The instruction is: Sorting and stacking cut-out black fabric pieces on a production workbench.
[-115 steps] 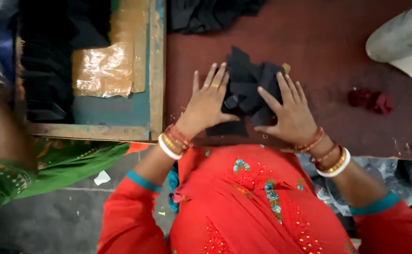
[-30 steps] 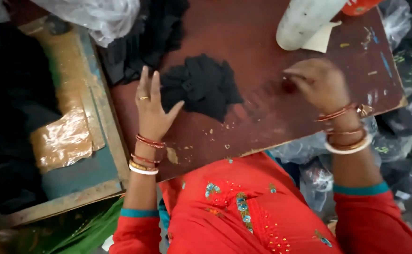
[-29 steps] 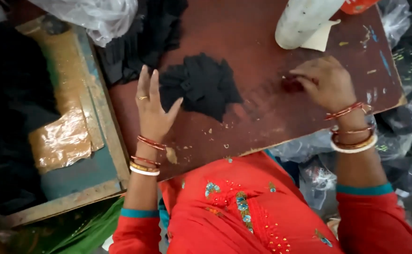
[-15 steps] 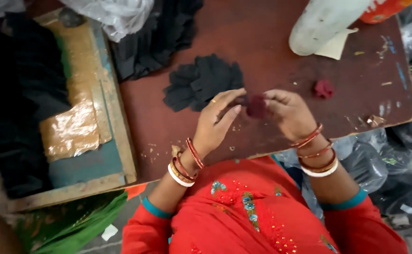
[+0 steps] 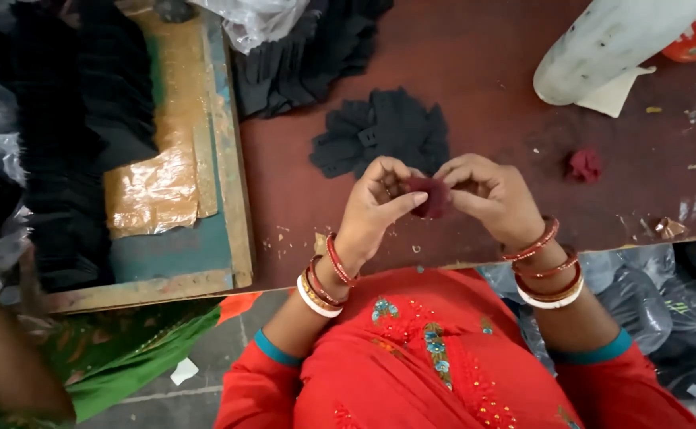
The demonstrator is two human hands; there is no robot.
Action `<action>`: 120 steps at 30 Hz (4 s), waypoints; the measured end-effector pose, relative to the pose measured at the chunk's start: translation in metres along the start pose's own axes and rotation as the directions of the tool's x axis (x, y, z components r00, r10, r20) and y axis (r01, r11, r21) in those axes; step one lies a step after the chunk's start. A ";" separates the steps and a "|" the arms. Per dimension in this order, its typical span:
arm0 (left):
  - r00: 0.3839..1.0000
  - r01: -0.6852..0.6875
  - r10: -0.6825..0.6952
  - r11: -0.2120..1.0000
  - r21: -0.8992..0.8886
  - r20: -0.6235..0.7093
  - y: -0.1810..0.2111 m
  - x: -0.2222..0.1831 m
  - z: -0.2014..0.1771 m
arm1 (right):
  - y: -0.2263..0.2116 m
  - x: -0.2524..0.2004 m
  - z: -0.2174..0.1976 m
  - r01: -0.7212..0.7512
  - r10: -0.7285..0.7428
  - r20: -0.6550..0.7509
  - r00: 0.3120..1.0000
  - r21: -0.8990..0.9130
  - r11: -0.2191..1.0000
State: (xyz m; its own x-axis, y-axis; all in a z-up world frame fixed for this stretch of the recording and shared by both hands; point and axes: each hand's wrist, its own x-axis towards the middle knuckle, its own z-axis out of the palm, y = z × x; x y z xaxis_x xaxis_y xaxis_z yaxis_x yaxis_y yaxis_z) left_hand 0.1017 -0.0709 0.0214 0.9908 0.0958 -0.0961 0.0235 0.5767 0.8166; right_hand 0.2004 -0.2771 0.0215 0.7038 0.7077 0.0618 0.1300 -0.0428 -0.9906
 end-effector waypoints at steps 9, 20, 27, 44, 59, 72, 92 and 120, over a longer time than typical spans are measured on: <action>0.983 0.093 -0.110 0.989 -0.112 -0.149 -0.015 -0.009 -0.024 | 0.013 0.001 0.007 -0.221 0.312 -0.040 0.949 0.619 0.754; 0.924 -0.145 0.195 0.975 0.171 -0.330 -0.015 -0.014 -0.014 | -0.066 0.019 0.043 0.292 -0.326 -0.078 0.942 -0.290 0.911; 0.952 -0.074 0.076 0.997 0.015 -0.296 0.005 -0.016 -0.017 | 0.034 0.018 0.021 -0.344 0.408 -0.066 0.910 0.427 0.836; 0.961 0.089 -0.158 0.954 -0.286 -0.226 -0.001 -0.016 -0.006 | 0.011 0.018 0.050 -0.073 0.055 -0.245 0.968 -0.064 0.995; 0.987 -0.118 0.143 0.953 0.278 -0.069 0.013 -0.014 -0.009 | 0.009 0.014 0.014 -0.081 0.065 0.084 0.994 0.204 0.976; 0.970 0.037 -0.044 0.999 -0.035 -0.237 -0.032 0.024 -0.002 | -0.052 0.013 0.023 0.268 -0.629 -0.115 0.769 -0.835 0.480; 0.813 -0.559 0.513 0.560 0.612 0.274 -0.101 0.255 0.143 | -0.117 0.040 -0.191 0.121 -0.625 0.046 0.779 -0.990 0.078; 0.721 -0.608 0.617 0.344 0.716 0.316 -0.072 0.296 0.103 | -0.046 0.089 -0.201 0.002 -0.790 0.098 0.605 -0.993 -0.121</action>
State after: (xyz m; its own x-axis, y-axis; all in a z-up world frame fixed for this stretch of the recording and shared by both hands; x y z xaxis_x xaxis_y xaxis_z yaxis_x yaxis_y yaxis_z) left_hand 0.4067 -0.1679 -0.0073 0.7709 0.1687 0.6142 -0.4985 -0.4404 0.7467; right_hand 0.3977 -0.3537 0.0976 0.2549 0.5311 0.8080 0.6788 -0.6934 0.2417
